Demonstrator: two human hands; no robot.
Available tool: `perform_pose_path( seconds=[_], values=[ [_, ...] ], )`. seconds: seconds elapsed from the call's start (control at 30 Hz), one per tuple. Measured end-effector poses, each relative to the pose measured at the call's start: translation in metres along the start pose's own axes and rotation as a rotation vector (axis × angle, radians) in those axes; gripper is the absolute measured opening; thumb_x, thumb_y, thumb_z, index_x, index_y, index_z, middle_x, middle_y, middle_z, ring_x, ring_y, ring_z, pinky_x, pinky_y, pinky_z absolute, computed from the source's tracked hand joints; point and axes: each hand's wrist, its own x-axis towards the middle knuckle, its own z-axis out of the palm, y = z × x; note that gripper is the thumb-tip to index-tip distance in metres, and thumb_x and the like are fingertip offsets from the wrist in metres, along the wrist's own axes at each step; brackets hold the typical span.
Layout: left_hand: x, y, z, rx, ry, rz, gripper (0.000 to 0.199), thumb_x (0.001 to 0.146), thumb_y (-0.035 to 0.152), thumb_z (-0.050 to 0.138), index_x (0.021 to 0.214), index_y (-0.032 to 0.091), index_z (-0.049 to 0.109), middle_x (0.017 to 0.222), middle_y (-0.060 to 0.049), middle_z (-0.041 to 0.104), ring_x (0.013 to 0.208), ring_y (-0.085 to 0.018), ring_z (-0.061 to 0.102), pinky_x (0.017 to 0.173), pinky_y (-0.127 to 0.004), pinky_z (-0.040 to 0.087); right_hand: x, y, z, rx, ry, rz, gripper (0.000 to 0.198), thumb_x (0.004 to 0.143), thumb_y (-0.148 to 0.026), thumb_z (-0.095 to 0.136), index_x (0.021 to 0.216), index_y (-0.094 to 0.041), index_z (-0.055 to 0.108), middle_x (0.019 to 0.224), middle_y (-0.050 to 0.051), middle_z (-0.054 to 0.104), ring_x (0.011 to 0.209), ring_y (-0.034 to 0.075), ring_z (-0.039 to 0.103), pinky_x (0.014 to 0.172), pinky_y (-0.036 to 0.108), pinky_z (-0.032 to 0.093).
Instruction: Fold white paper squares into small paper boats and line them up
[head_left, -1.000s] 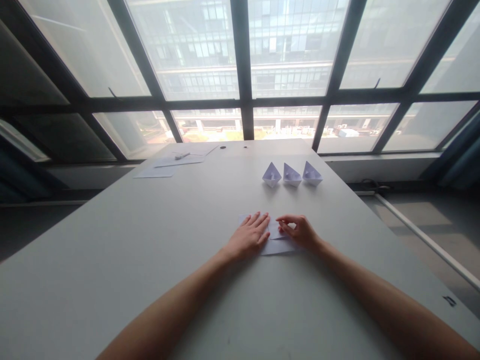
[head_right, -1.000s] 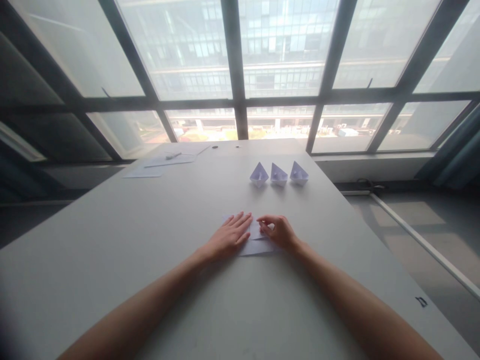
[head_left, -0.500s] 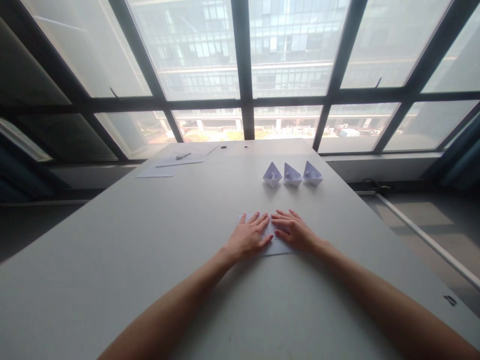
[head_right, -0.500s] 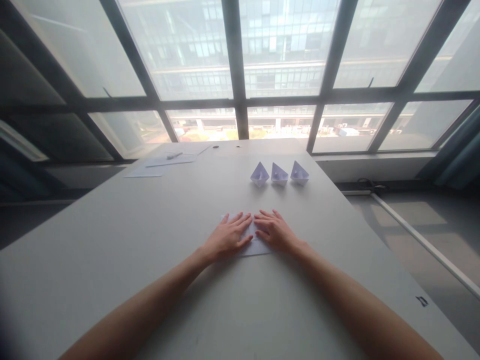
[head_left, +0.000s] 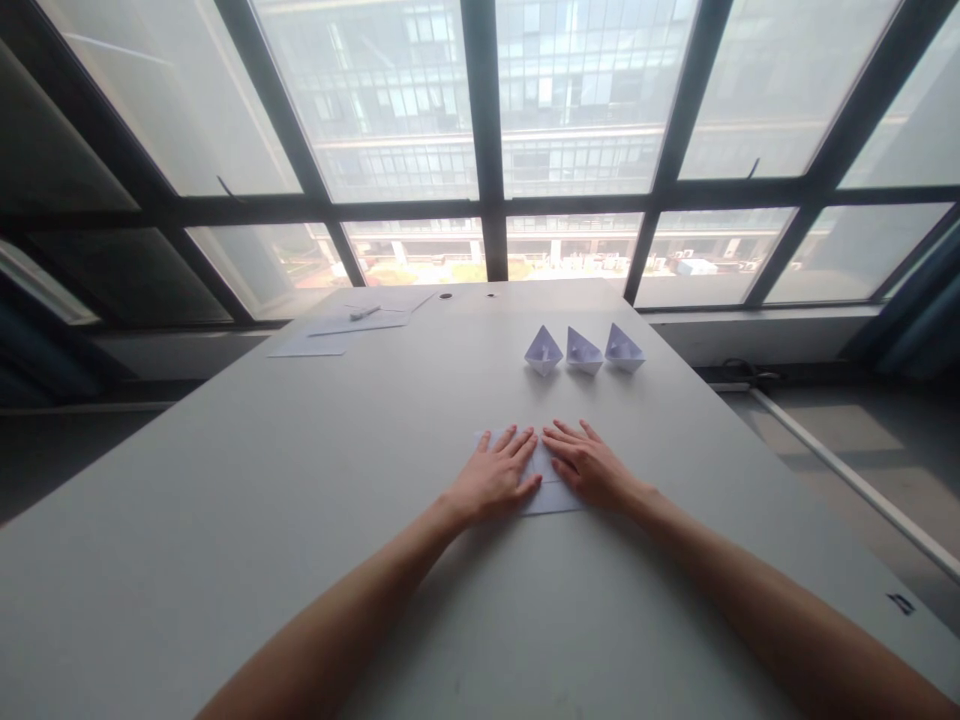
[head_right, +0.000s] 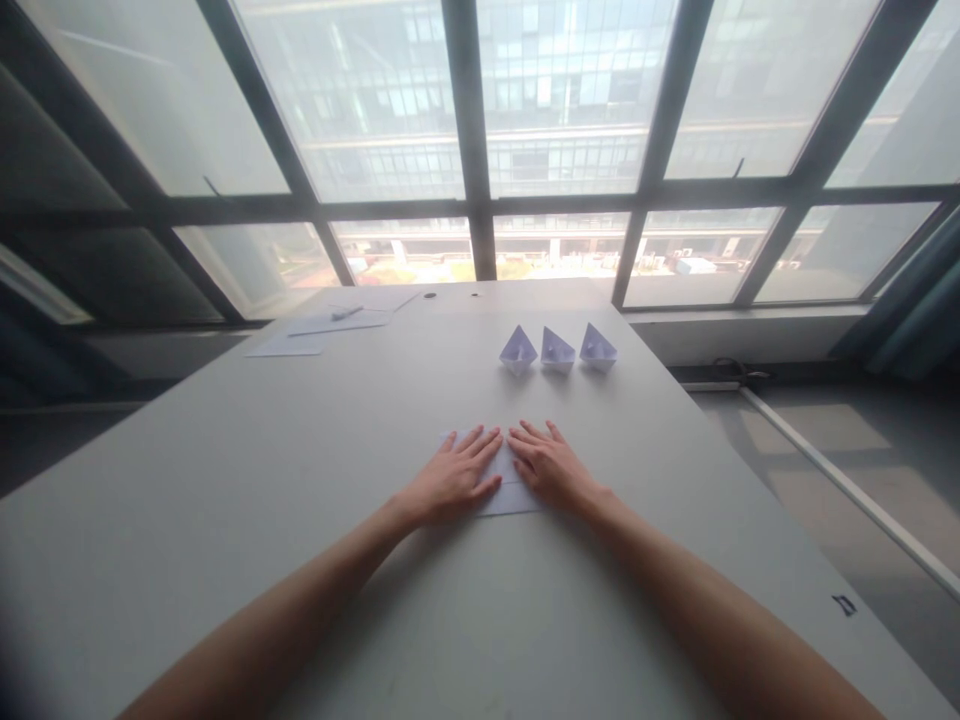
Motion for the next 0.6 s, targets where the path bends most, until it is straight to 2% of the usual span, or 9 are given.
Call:
perform_pose_path(
  seconds=[0.1, 0.2, 0.3, 0.37, 0.5, 0.6],
  values=[
    [0.000, 0.000, -0.001, -0.006, 0.023, 0.009, 0.069, 0.100, 0.062, 0.022, 0.156, 0.024, 0.021, 0.161, -0.007, 0.024, 0.151, -0.029, 0.012, 0.119, -0.055, 0.011, 0.000, 0.002, 0.002, 0.007, 0.029, 0.047, 0.051, 0.095, -0.027, 0.049, 0.146, -0.023, 0.045, 0.149, 0.009, 0.048, 0.144, 0.024, 0.033, 0.118, 0.054, 0.019],
    [0.001, 0.000, 0.000, -0.021, 0.050, 0.025, 0.067, 0.100, 0.062, 0.020, 0.157, 0.026, 0.017, 0.163, -0.006, 0.020, 0.151, -0.027, 0.007, 0.120, -0.053, 0.010, 0.000, 0.002, 0.004, 0.024, 0.047, 0.056, 0.052, 0.094, -0.029, 0.052, 0.146, -0.022, 0.044, 0.149, 0.010, 0.047, 0.144, 0.024, 0.033, 0.118, 0.052, 0.020],
    [0.002, -0.001, 0.001, -0.035, 0.019, 0.050, 0.064, 0.101, 0.060, 0.020, 0.158, 0.032, 0.010, 0.164, -0.001, 0.016, 0.151, -0.027, 0.007, 0.120, -0.055, 0.008, 0.000, 0.001, 0.004, 0.041, 0.063, 0.048, 0.053, 0.094, -0.027, 0.052, 0.147, -0.022, 0.043, 0.149, 0.010, 0.048, 0.143, 0.024, 0.035, 0.118, 0.051, 0.022],
    [0.002, -0.001, 0.002, -0.036, -0.002, 0.054, 0.062, 0.101, 0.059, 0.019, 0.157, 0.033, 0.011, 0.164, 0.001, 0.016, 0.151, -0.028, 0.008, 0.119, -0.057, 0.007, 0.000, 0.000, 0.003, 0.057, 0.079, 0.041, 0.055, 0.094, -0.024, 0.051, 0.148, -0.022, 0.041, 0.149, 0.010, 0.048, 0.142, 0.023, 0.036, 0.118, 0.051, 0.023],
    [0.001, -0.003, 0.001, -0.029, 0.006, 0.043, 0.061, 0.101, 0.059, 0.020, 0.157, 0.033, 0.015, 0.163, 0.001, 0.019, 0.151, -0.028, 0.010, 0.120, -0.056, 0.008, 0.001, -0.004, 0.000, 0.113, 0.044, -0.050, 0.055, 0.096, -0.021, 0.046, 0.150, -0.024, 0.038, 0.151, 0.007, 0.045, 0.142, 0.020, 0.038, 0.118, 0.045, 0.027],
    [0.001, -0.008, 0.001, -0.023, 0.016, 0.015, 0.060, 0.101, 0.059, 0.021, 0.156, 0.035, 0.018, 0.163, 0.000, 0.019, 0.151, -0.029, 0.011, 0.119, -0.056, 0.008, 0.001, -0.010, -0.002, 0.133, -0.034, -0.138, 0.054, 0.100, -0.029, 0.043, 0.152, -0.026, 0.033, 0.156, 0.004, 0.036, 0.144, 0.019, 0.033, 0.119, 0.042, 0.025]
  ],
)
